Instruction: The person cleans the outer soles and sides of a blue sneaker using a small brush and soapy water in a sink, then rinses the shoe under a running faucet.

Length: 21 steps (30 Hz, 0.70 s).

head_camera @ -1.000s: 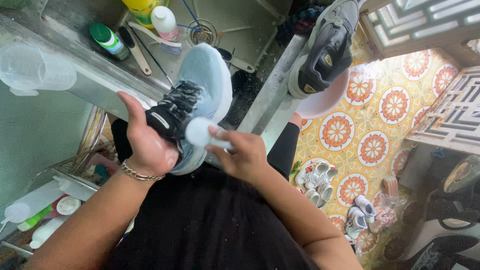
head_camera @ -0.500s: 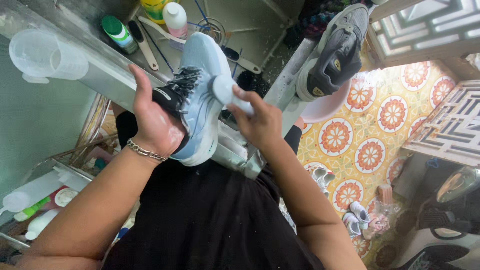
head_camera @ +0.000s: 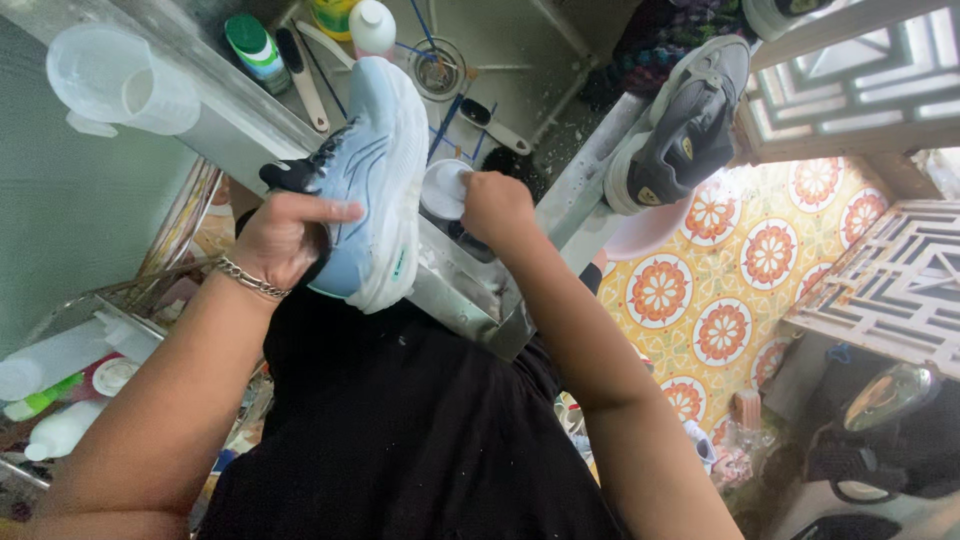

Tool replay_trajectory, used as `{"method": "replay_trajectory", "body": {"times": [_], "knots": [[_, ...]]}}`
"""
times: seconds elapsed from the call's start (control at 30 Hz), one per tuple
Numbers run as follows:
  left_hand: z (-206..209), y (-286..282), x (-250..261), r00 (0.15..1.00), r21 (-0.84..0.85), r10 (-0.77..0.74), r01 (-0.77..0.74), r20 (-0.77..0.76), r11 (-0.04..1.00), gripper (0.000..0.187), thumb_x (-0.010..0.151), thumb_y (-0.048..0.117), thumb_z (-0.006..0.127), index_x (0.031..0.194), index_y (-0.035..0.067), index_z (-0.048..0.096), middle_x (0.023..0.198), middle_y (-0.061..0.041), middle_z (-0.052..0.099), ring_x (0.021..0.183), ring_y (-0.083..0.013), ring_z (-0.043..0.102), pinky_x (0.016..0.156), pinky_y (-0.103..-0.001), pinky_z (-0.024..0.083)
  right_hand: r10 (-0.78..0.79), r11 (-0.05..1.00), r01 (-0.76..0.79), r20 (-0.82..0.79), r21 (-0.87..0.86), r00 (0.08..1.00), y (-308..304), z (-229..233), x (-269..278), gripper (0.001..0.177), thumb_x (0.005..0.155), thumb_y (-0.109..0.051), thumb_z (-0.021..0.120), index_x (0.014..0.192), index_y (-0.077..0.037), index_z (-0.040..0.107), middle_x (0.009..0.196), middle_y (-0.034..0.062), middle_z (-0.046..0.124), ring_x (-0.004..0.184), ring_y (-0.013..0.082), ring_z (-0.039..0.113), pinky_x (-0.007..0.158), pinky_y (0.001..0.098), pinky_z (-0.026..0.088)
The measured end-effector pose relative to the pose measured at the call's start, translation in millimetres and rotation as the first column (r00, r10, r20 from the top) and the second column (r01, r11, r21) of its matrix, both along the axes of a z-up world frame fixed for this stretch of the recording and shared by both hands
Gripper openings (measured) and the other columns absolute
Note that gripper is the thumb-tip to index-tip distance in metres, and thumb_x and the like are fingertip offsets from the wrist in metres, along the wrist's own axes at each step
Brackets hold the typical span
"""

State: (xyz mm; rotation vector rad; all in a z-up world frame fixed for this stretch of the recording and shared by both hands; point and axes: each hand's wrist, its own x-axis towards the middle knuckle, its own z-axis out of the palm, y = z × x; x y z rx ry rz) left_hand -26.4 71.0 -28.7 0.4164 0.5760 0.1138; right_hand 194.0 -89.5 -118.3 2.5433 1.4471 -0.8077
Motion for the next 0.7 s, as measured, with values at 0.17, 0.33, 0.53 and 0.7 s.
{"method": "replay_trajectory", "body": {"times": [0.17, 0.33, 0.53, 0.7], "knots": [[9, -10, -27, 0.988, 0.544, -0.089, 0.142, -0.122, 0.827, 0.061, 0.074, -0.002, 0.081, 0.131, -0.005, 0.061, 0.126, -0.007, 0.068, 0.119, -0.0184, 0.062, 0.107, -0.036, 0.046, 0.018, 0.981, -0.022, -0.022, -0.192, 1.000, 24, -99, -4, 0.027, 0.088, -0.011, 0.064, 0.112, -0.008, 0.075, 0.114, 0.0167, 0.073, 0.104, 0.0334, 0.073, 0.085, 0.0422, 0.060], [17, -34, -57, 0.879, 0.667, 0.012, 0.353, -0.477, 0.655, 0.040, 0.079, 0.029, 0.085, 0.106, 0.002, 0.072, 0.099, -0.005, 0.078, 0.090, -0.0146, 0.071, 0.084, -0.035, 0.057, -0.013, 0.970, -0.014, -0.110, -0.243, 0.994, 36, -64, -7, 0.033, 0.082, -0.008, 0.067, 0.116, -0.008, 0.070, 0.120, 0.0162, 0.070, 0.109, 0.0346, 0.069, 0.086, 0.0447, 0.057], [25, -47, -61, 0.924, 0.920, 0.110, 0.378, -0.367, -0.106, 0.064, 0.051, 0.041, 0.102, 0.080, -0.003, 0.064, 0.077, -0.016, 0.067, 0.071, -0.0305, 0.065, 0.073, -0.039, 0.052, -0.225, 0.888, 0.302, -0.243, 0.348, 0.943, -23, 57, 0, 0.046, 0.084, -0.008, 0.074, 0.129, -0.006, 0.069, 0.120, 0.0231, 0.070, 0.111, 0.0399, 0.066, 0.092, 0.0429, 0.050], [28, -55, -20, 0.972, 0.971, -0.042, 0.234, -0.233, 0.041, 0.064, 0.061, 0.039, 0.097, 0.097, -0.004, 0.066, 0.088, -0.015, 0.070, 0.079, -0.0299, 0.070, 0.075, -0.037, 0.056, -0.073, 0.572, 0.637, -0.742, 0.516, 0.666, -83, 107, -23, 0.052, 0.095, -0.004, 0.070, 0.145, -0.004, 0.055, 0.130, 0.0156, 0.067, 0.117, 0.0132, 0.064, 0.102, 0.0272, 0.050]]}}
